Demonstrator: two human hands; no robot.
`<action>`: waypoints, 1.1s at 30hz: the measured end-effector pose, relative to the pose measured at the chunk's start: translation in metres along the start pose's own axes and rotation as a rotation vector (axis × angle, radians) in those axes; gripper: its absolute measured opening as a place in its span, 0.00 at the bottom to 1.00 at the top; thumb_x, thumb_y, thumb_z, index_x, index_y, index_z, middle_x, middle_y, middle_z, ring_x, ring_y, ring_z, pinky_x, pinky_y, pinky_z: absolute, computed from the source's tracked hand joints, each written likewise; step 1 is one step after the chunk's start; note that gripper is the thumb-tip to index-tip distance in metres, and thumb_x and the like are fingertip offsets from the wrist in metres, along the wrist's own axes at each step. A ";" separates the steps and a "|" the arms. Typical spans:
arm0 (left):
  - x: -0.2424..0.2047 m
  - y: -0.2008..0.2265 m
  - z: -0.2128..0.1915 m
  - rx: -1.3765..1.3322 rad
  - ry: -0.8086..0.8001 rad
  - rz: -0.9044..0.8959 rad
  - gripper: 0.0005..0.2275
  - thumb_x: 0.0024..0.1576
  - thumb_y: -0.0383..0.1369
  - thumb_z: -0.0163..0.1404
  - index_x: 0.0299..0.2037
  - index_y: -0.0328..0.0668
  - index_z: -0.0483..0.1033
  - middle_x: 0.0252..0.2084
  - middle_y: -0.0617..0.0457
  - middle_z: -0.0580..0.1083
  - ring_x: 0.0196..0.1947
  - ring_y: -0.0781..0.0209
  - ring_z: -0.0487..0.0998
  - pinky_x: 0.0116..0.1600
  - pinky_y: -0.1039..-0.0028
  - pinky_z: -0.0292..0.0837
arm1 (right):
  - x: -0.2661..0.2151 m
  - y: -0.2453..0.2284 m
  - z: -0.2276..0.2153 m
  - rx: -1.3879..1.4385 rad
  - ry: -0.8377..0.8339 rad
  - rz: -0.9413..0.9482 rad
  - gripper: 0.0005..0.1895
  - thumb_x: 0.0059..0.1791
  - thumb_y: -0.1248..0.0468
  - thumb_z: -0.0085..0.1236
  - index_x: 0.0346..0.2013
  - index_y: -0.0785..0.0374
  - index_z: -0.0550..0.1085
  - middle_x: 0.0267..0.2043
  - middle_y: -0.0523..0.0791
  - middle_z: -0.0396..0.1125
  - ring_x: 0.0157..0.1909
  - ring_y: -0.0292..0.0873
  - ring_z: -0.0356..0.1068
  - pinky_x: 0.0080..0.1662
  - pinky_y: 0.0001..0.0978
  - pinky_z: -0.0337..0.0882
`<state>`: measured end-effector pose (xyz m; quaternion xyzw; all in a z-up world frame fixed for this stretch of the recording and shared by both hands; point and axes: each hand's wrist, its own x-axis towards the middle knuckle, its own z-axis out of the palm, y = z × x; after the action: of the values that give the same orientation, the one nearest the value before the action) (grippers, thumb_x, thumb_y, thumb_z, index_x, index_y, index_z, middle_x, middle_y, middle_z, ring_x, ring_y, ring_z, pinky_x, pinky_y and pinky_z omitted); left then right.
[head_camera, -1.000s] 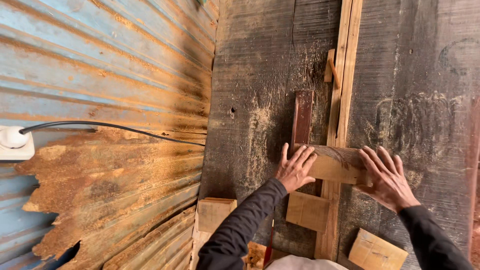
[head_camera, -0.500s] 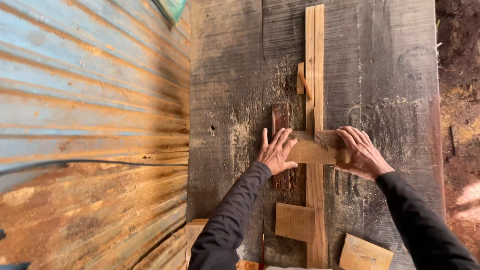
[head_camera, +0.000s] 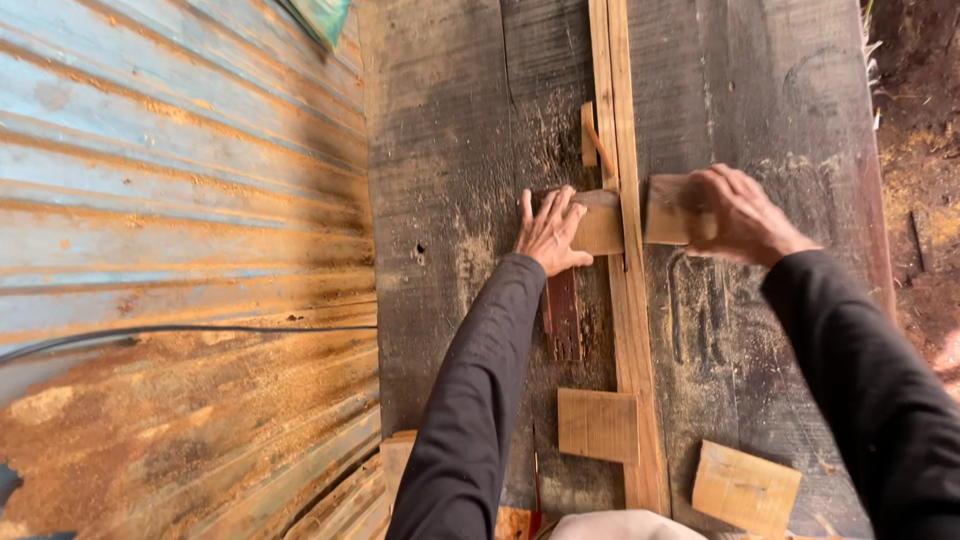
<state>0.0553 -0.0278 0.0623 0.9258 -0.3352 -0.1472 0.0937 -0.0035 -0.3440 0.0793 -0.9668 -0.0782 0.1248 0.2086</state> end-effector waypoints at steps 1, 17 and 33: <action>0.003 0.001 -0.002 0.014 -0.033 -0.018 0.40 0.42 0.56 0.64 0.62 0.46 0.65 0.77 0.38 0.51 0.75 0.36 0.53 0.74 0.28 0.26 | -0.003 -0.007 -0.018 0.126 -0.074 0.104 0.62 0.26 0.61 0.82 0.70 0.62 0.58 0.68 0.58 0.58 0.67 0.61 0.57 0.65 0.63 0.61; -0.300 0.069 -0.005 -0.120 0.142 0.018 0.53 0.38 0.60 0.67 0.72 0.46 0.55 0.68 0.43 0.59 0.67 0.45 0.64 0.75 0.34 0.42 | -0.310 -0.069 0.045 0.214 0.089 0.528 0.64 0.29 0.44 0.66 0.75 0.56 0.50 0.67 0.62 0.47 0.69 0.63 0.44 0.63 0.74 0.52; -0.261 0.128 0.076 -0.008 -0.207 0.212 0.56 0.38 0.45 0.71 0.77 0.46 0.48 0.71 0.39 0.56 0.71 0.35 0.55 0.69 0.26 0.43 | -0.415 -0.109 0.173 -0.333 0.297 0.316 0.70 0.18 0.39 0.75 0.74 0.35 0.56 0.75 0.54 0.51 0.77 0.57 0.49 0.64 0.51 0.56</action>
<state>-0.2374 0.0388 0.0805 0.8646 -0.4385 -0.2326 0.0773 -0.4584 -0.2631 0.0592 -0.9957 0.0857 -0.0018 0.0341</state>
